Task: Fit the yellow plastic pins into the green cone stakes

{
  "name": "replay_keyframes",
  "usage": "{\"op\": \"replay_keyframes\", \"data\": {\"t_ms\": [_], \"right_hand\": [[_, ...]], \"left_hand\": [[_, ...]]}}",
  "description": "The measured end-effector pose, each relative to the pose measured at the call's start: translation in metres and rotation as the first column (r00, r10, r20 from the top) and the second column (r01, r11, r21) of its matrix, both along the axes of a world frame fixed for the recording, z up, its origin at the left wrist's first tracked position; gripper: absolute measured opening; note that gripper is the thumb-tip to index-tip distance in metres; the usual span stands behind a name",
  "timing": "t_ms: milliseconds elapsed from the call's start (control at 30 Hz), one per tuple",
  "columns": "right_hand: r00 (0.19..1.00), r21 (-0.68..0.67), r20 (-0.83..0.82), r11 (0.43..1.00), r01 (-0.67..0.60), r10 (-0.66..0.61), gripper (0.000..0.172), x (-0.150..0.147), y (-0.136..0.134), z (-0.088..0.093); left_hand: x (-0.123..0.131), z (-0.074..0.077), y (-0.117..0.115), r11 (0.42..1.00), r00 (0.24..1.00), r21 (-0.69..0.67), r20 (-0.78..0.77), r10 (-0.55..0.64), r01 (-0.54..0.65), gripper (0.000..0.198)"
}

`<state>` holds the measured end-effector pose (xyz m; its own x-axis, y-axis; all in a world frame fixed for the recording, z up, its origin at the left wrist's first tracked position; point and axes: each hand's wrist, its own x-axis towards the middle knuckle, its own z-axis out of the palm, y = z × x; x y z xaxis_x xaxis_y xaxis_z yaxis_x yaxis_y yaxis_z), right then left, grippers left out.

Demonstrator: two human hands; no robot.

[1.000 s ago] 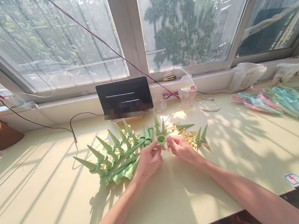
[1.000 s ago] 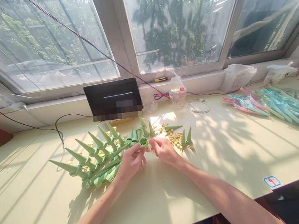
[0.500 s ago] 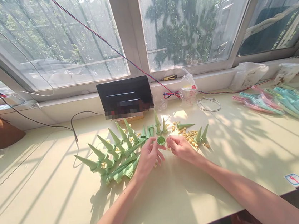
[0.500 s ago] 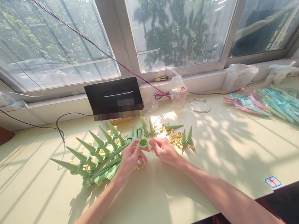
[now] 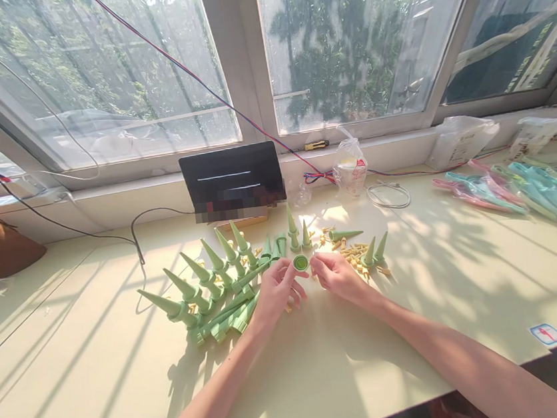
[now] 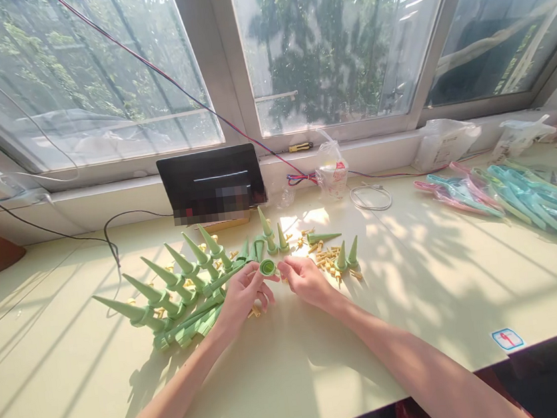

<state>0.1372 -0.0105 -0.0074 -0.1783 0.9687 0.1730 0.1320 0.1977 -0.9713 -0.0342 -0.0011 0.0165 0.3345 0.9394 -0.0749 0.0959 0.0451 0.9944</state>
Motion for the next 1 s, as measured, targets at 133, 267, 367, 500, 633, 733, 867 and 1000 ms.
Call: {"op": "replay_keyframes", "data": {"t_ms": [133,267,367,500,633,733,867,1000], "right_hand": [[1.000,-0.002,-0.004,1.000,0.002,-0.002,0.045,0.0001,0.0002,-0.0005],[1.000,0.000,-0.010,1.000,-0.002,0.002,0.044,0.0004,0.0001,-0.0005],[1.000,-0.006,-0.008,1.000,0.002,-0.002,0.043,0.0006,-0.0002,0.0003],[1.000,0.000,-0.003,1.000,0.001,-0.001,0.042,0.0008,0.0000,0.0001],[1.000,0.010,0.005,1.000,-0.004,0.004,0.042,0.0013,0.0009,-0.0015],[1.000,0.010,0.014,1.000,-0.005,0.005,0.041,0.0018,0.0011,-0.0018],[1.000,0.017,0.019,1.000,0.000,0.000,0.041,0.0020,0.0006,-0.0008],[1.000,0.006,0.005,1.000,-0.006,0.006,0.040,0.0020,0.0006,-0.0011]], "left_hand": [[0.0004,0.0021,-0.0005,1.000,1.000,-0.005,-0.002,-0.001,0.001,0.048],[-0.0009,-0.0013,0.0016,1.000,1.000,-0.018,-0.015,-0.012,0.011,0.050],[-0.0028,-0.0045,0.0036,0.999,0.999,-0.025,-0.031,-0.024,0.023,0.052],[-0.0046,-0.0058,0.0045,0.999,0.999,-0.026,-0.033,-0.037,0.037,0.053],[-0.0051,-0.0051,0.0041,0.998,0.998,-0.023,-0.039,-0.053,0.052,0.051],[-0.0053,-0.0043,0.0038,0.998,0.997,-0.019,-0.042,-0.062,0.062,0.050],[-0.0053,-0.0022,0.0030,0.998,0.997,-0.023,-0.048,-0.067,0.066,0.050],[-0.0046,-0.0004,0.0027,0.998,0.997,-0.033,-0.051,-0.054,0.052,0.050]]}}
